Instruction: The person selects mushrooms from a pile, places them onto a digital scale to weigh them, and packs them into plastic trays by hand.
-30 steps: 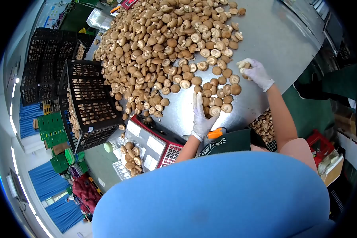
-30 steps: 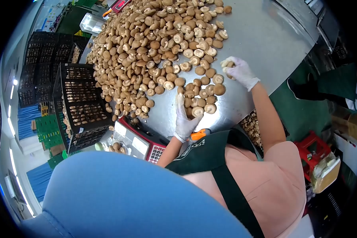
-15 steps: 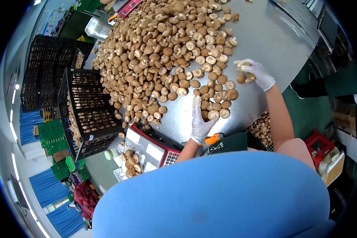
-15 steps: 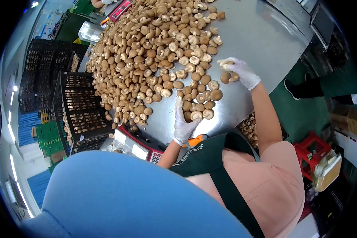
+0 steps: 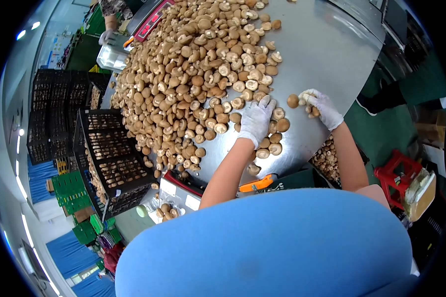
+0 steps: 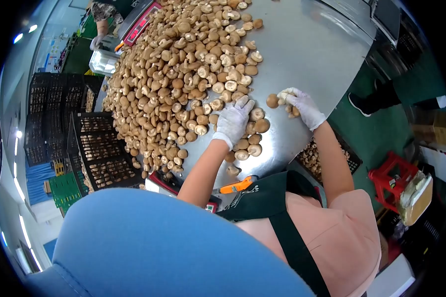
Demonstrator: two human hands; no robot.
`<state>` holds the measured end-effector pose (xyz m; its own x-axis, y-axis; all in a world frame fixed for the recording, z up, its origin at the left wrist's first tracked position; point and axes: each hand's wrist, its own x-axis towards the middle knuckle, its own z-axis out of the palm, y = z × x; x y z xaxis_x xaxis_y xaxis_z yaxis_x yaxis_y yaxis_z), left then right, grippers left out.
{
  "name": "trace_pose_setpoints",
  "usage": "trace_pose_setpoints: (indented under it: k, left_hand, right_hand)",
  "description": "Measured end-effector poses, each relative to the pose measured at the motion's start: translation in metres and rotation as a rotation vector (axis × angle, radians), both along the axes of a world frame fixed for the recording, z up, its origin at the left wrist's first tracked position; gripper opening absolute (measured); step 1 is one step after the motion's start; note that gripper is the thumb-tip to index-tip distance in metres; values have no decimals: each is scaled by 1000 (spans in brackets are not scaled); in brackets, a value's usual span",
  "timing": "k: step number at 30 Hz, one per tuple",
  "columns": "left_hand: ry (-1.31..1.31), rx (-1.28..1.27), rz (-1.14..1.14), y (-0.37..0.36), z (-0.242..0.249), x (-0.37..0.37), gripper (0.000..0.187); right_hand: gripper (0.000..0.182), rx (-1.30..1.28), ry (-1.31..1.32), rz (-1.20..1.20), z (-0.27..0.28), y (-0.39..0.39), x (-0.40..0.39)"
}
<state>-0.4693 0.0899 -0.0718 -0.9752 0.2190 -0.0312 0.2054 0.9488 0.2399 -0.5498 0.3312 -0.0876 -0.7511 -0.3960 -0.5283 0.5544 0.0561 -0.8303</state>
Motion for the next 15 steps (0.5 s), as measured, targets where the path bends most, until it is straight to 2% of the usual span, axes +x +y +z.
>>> trace_pose_setpoints:
  k: [1, 3, 5, 6, 9, 10, 14, 15]
  left_hand:
    - [91, -99, -34, 4, -7, -5, 42]
    - [83, -37, -75, 5, -12, -12, 43]
    - [-39, 272, 1, 0, -6, -12, 44]
    - [-40, 268, -8, -3, -1, -9, 44]
    - [-388, 1400, 418, -19, 23, 22, 35]
    - [-451, 1512, 427, -24, 31, 31, 37]
    - [-398, 1654, 368, -31, 44, 66, 38]
    - [-447, 1765, 410, -33, 44, 73, 40]
  right_hand:
    - [22, 1, -2, -15, 1, -1, 1]
    - [16, 39, 7, 61, 0, 2, 5]
    - [16, 14, 10, 42, 2, 7, 8]
    - [15, 18, 22, 24, 6, 10, 9]
    - [16, 11, 34, 12, 13, 15, 8]
    - [17, 10, 38, 23, 14, 14, 8]
    - [21, -6, 79, 106, 34, -9, 14]
    - [21, -12, 83, 131, 42, -19, 17]
